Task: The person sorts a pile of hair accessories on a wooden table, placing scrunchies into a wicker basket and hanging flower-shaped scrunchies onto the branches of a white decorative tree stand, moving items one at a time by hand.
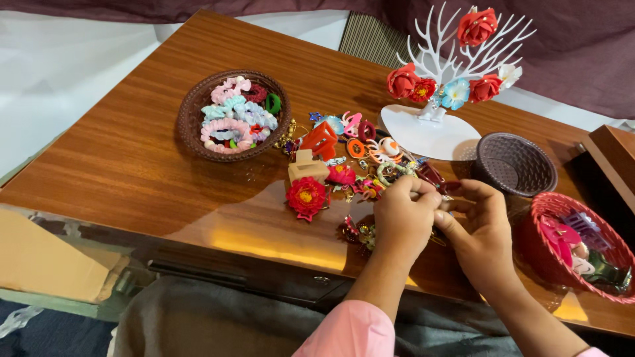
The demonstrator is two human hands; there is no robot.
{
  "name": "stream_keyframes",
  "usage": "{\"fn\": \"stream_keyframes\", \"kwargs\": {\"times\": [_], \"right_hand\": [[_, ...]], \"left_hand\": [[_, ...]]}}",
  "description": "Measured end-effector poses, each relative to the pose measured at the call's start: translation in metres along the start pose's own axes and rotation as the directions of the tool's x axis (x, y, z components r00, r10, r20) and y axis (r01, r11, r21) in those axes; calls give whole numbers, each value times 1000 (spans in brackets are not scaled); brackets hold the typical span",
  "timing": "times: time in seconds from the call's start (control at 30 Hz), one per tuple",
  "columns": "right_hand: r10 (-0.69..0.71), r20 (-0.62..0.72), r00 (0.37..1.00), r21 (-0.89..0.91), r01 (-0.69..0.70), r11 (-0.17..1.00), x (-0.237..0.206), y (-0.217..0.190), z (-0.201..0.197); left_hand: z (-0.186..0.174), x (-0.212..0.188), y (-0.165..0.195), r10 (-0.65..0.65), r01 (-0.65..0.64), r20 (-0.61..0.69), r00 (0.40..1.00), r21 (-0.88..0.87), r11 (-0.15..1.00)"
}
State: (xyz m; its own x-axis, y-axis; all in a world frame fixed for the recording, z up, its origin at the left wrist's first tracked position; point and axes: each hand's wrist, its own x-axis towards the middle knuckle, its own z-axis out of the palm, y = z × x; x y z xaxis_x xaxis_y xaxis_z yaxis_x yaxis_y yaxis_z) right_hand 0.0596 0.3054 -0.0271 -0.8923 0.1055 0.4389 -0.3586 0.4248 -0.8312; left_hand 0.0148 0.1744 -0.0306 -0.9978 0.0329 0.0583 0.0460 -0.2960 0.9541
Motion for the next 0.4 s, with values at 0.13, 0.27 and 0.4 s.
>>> {"fn": "stream_keyframes", "kwargs": {"times": [0.13, 0.27, 0.4], "right_hand": [[-96, -71, 993, -81, 90, 993, -6, 10, -3], [-102, -86, 991, -176, 86, 981, -6, 11, -4], [-10, -144, 990, -161, -13, 987, -6, 11, -4]], "left_hand": [[3, -7, 3, 115, -114, -7, 993, 95, 989], [6, -9, 8, 192, -195, 41, 981, 127, 972], [6, -13, 11, 209, -212, 39, 977, 125, 969]]}}
